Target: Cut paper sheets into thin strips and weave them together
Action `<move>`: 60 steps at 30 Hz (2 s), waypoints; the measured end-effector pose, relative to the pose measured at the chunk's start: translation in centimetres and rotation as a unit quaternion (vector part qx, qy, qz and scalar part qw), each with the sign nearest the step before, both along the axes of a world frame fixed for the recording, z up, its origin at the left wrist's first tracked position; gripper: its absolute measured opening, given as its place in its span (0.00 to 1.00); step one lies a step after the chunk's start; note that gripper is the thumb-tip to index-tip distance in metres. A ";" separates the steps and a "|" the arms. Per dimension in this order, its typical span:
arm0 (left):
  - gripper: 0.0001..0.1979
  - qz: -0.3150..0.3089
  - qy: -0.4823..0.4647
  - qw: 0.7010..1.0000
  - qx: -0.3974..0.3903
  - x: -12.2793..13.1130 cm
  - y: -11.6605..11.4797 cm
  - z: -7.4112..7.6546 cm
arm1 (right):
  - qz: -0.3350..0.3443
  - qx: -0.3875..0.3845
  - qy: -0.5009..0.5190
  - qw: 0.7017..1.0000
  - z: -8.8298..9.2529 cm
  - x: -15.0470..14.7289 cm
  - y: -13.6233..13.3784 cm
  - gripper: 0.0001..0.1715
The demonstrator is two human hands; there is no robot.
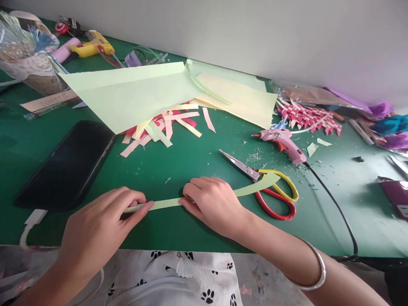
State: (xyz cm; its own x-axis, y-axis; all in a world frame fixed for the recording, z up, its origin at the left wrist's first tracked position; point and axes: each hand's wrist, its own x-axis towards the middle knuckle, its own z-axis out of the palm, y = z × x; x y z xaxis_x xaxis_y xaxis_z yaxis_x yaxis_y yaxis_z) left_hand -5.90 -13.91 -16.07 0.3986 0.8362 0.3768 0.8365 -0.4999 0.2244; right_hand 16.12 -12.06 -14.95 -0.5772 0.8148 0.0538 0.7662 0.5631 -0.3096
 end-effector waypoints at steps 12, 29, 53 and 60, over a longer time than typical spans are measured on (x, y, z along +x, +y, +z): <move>0.10 -0.010 0.023 0.999 -0.036 -2.0 -0.7 0.6 | -0.010 -0.039 -0.011 0.999 0.3 -0.1 0.5 0.10; 0.25 -0.149 0.098 0.983 0.038 1.2 -2.5 -0.2 | 0.008 -0.017 0.018 1.000 0.0 0.2 0.3 0.12; 0.32 -0.047 0.152 0.987 0.028 3.2 -4.5 -0.5 | 0.007 0.002 0.017 1.000 -0.1 4.8 0.0 0.17; 0.33 -0.038 0.175 0.984 0.019 3.3 -4.8 -0.3 | -0.014 -0.026 -0.028 0.999 0.6 4.4 0.3 0.16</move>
